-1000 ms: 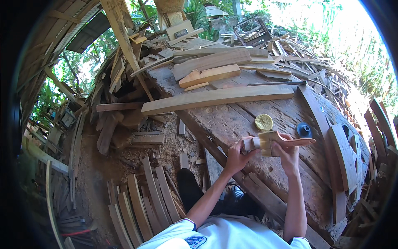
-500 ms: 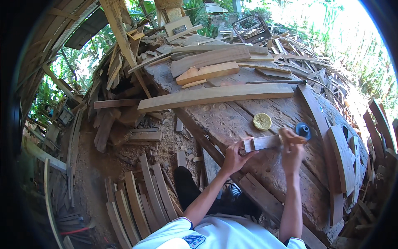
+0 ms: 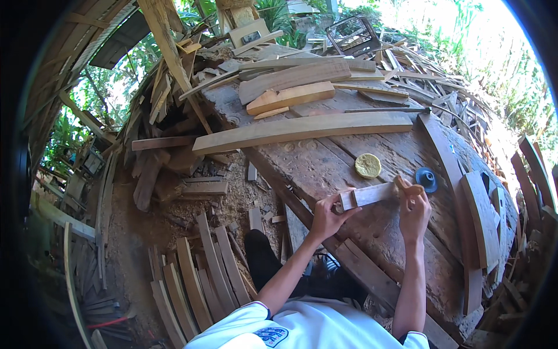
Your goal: The person applies a finish to a small rectangular wooden block using a small brush, repeatedly dipping the brush into a small container of finish. They then use a sanding block to smooth the surface of the wood. The person alternates between applying finish and sanding the block.
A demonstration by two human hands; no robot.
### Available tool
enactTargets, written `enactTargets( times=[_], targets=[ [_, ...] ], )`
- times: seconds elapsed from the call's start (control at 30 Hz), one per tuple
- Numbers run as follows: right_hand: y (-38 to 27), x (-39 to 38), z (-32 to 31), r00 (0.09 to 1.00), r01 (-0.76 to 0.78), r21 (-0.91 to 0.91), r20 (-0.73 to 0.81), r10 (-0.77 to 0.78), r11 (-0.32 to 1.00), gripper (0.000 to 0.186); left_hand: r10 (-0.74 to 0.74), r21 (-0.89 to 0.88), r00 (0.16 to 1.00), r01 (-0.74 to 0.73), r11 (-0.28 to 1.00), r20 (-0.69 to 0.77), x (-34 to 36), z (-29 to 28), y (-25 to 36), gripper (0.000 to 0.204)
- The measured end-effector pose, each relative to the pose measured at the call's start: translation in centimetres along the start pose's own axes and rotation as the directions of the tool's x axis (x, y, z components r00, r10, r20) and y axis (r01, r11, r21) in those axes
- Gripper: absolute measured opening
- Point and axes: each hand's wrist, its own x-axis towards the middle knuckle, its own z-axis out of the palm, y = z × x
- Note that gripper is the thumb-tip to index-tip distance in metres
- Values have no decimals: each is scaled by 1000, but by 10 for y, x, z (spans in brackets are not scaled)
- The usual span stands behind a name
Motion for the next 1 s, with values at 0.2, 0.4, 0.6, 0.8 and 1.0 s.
enactTargets(
  times=[0.2,0.4,0.6,0.8,1.0],
  targets=[
    [-64,-24,22,930,273,253,177,-322,928,31,-226,118,969,214,970,96,-4,-6,-4,51],
    [18,-13,18,992,-91,155,101,76,984,10,-169,92,984,164,982,59,-8,1,-14,52],
    [6,-4,8,984,-84,164,-144,108,983,18,-142,47,986,138,989,86,2,-4,4,52],
    [-33,-32,28,990,-15,512,127,-58,859,20,-195,212,973,166,963,123,-7,-4,-21,51],
    [-36,-19,24,997,-45,219,-47,57,975,15,-146,65,988,143,988,52,0,-1,3,44]
  ],
)
